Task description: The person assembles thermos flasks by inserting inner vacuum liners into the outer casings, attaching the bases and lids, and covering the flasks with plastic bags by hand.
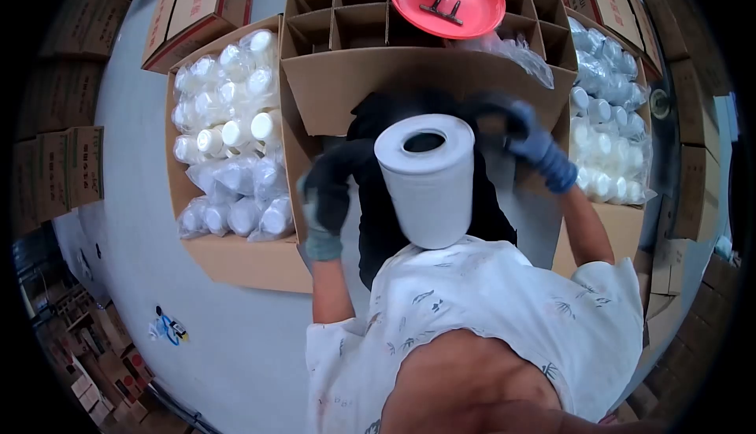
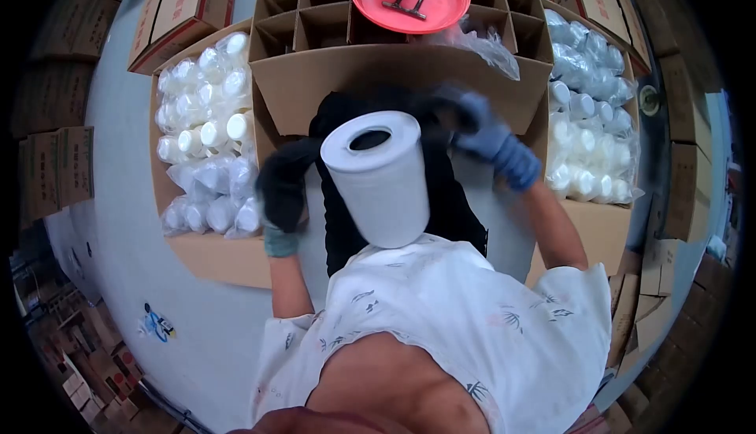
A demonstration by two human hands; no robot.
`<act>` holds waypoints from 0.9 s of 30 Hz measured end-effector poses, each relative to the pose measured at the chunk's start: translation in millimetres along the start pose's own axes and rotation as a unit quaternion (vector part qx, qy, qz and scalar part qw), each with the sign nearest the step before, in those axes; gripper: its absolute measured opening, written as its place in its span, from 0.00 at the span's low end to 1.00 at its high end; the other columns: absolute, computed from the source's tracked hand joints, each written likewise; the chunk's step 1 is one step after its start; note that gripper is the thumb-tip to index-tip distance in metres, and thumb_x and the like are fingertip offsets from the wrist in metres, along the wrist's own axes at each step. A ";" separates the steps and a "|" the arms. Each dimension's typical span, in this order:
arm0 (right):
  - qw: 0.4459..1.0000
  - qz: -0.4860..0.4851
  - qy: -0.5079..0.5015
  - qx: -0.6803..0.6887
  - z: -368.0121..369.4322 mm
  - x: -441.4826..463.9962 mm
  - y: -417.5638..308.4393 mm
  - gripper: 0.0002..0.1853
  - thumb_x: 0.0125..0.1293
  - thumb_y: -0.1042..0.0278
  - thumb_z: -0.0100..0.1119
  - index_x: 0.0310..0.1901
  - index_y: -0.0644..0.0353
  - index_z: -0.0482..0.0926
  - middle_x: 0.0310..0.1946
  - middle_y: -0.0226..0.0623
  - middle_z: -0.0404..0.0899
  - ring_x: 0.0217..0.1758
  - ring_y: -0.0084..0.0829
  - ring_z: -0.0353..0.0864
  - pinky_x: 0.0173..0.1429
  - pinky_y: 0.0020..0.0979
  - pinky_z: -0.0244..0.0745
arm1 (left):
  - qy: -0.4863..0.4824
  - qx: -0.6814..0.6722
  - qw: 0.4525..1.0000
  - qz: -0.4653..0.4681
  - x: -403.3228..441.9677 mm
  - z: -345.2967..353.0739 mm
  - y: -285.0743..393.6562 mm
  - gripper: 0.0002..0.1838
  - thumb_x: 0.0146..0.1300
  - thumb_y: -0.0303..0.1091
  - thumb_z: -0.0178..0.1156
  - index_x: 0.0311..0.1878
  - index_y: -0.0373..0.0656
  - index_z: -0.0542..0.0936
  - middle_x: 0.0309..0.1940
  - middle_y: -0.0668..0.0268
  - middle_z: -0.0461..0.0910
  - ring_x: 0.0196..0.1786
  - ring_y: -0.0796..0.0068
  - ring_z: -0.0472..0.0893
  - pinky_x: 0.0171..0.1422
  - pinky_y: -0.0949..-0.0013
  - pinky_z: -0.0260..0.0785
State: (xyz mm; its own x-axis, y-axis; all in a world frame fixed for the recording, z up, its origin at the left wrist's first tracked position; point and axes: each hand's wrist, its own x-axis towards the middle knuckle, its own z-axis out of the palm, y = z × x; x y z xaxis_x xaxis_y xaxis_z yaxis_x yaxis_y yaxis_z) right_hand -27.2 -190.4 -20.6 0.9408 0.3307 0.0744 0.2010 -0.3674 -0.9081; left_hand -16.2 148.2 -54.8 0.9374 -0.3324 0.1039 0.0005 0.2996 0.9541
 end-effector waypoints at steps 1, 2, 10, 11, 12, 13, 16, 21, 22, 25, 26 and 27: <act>0.997 0.060 0.028 -0.046 -6.8 -3.0 4.8 0.26 0.53 0.66 0.67 0.55 0.61 0.77 0.58 0.45 0.73 0.65 0.41 0.70 0.71 0.38 0.60 | 0.030 -0.006 0.999 -0.033 -6.1 -21.0 -5.4 0.26 0.68 0.43 0.52 0.60 0.30 0.73 0.56 0.52 0.77 0.59 0.63 0.77 0.69 0.61 0.62; 0.987 0.118 0.056 -0.095 -10.9 -3.2 6.8 0.27 0.53 0.66 0.68 0.57 0.61 0.76 0.59 0.45 0.72 0.66 0.41 0.69 0.71 0.37 0.60 | 0.043 0.030 0.999 -0.010 2.3 -12.3 -3.2 0.28 0.67 0.44 0.52 0.62 0.30 0.71 0.59 0.51 0.75 0.61 0.61 0.75 0.71 0.60 0.60; 0.997 0.072 0.009 0.025 13.0 16.4 -20.5 0.27 0.59 0.62 0.67 0.59 0.61 0.74 0.54 0.41 0.75 0.60 0.38 0.73 0.67 0.36 0.65 | -0.020 0.010 0.999 -0.036 16.7 8.5 26.2 0.38 0.51 0.39 0.69 0.66 0.35 0.69 0.67 0.55 0.68 0.73 0.58 0.60 0.76 0.58 0.50; 0.998 0.045 -0.024 0.041 24.3 21.0 -34.0 0.28 0.59 0.62 0.67 0.60 0.60 0.73 0.55 0.43 0.74 0.61 0.39 0.72 0.67 0.37 0.64 | -0.098 0.126 0.987 -0.012 23.6 8.8 22.1 0.39 0.49 0.40 0.70 0.66 0.37 0.70 0.67 0.55 0.67 0.74 0.56 0.60 0.76 0.58 0.50; 0.997 0.015 -0.052 0.057 37.8 24.9 -45.3 0.29 0.59 0.61 0.67 0.61 0.60 0.73 0.56 0.44 0.73 0.62 0.41 0.71 0.68 0.38 0.64 | -0.178 0.242 0.954 0.014 35.1 9.1 19.4 0.41 0.47 0.41 0.71 0.66 0.39 0.71 0.68 0.54 0.66 0.74 0.54 0.60 0.76 0.57 0.50; 0.996 -0.061 0.015 -0.055 50.0 28.0 -47.8 0.32 0.60 0.59 0.66 0.64 0.60 0.69 0.64 0.49 0.65 0.68 0.45 0.64 0.70 0.41 0.60 | -0.201 0.288 0.935 0.059 45.0 11.9 19.3 0.40 0.46 0.41 0.72 0.66 0.43 0.71 0.68 0.54 0.66 0.74 0.52 0.60 0.76 0.56 0.49; 0.989 -0.138 0.040 -0.024 45.9 59.3 -57.8 0.37 0.61 0.54 0.64 0.69 0.60 0.64 0.71 0.52 0.54 0.75 0.50 0.54 0.74 0.44 0.51 | -0.133 0.255 0.949 0.127 66.3 31.7 30.2 0.36 0.53 0.41 0.69 0.65 0.42 0.71 0.67 0.55 0.67 0.72 0.55 0.63 0.75 0.57 0.52; 0.973 -0.232 0.017 0.003 50.5 131.5 -53.3 0.36 0.60 0.58 0.63 0.68 0.59 0.63 0.71 0.51 0.56 0.74 0.50 0.55 0.75 0.44 0.50 | -0.017 -0.425 0.892 -0.154 107.0 24.3 14.1 0.37 0.69 0.64 0.43 0.69 0.43 0.64 0.63 0.58 0.70 0.64 0.61 0.71 0.70 0.58 0.63; 0.968 -0.250 0.004 -0.037 49.2 145.6 -40.6 0.37 0.58 0.60 0.64 0.68 0.59 0.63 0.70 0.51 0.56 0.73 0.51 0.56 0.75 0.46 0.51 | -0.062 -0.485 0.860 -0.145 115.7 25.4 15.6 0.37 0.69 0.65 0.41 0.68 0.44 0.65 0.63 0.58 0.70 0.64 0.62 0.71 0.70 0.58 0.63; 0.909 -0.279 0.009 -0.310 39.2 177.6 -36.0 0.38 0.51 0.65 0.66 0.66 0.56 0.66 0.66 0.48 0.62 0.69 0.53 0.61 0.71 0.50 0.57 | 0.061 -0.385 0.914 -0.108 135.1 22.6 -5.8 0.31 0.73 0.56 0.44 0.66 0.38 0.67 0.57 0.57 0.74 0.58 0.66 0.76 0.62 0.65 0.71; 0.886 -0.270 0.028 -0.376 36.5 181.1 -41.2 0.37 0.51 0.67 0.66 0.65 0.55 0.66 0.65 0.48 0.63 0.67 0.53 0.63 0.69 0.50 0.61 | 0.085 -0.315 0.942 -0.083 140.8 20.8 -6.6 0.30 0.73 0.54 0.46 0.65 0.38 0.68 0.55 0.57 0.75 0.56 0.67 0.77 0.61 0.67 0.71; 0.909 -0.251 0.041 -0.328 38.7 185.1 -33.1 0.36 0.52 0.68 0.65 0.65 0.56 0.66 0.64 0.48 0.63 0.66 0.53 0.65 0.68 0.48 0.63 | 0.110 -0.243 0.962 -0.059 143.8 20.8 -7.6 0.29 0.73 0.52 0.47 0.64 0.37 0.69 0.54 0.57 0.76 0.55 0.68 0.77 0.60 0.68 0.71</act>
State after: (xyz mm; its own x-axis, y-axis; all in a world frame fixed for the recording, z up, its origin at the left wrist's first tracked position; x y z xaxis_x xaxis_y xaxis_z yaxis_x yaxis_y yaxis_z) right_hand 129.7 -83.4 7.3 0.6966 0.5440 0.4677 0.7058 -0.6368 -0.3105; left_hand 111.3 79.6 -41.4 0.9716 -0.2089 -0.1109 0.2251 0.6723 0.7052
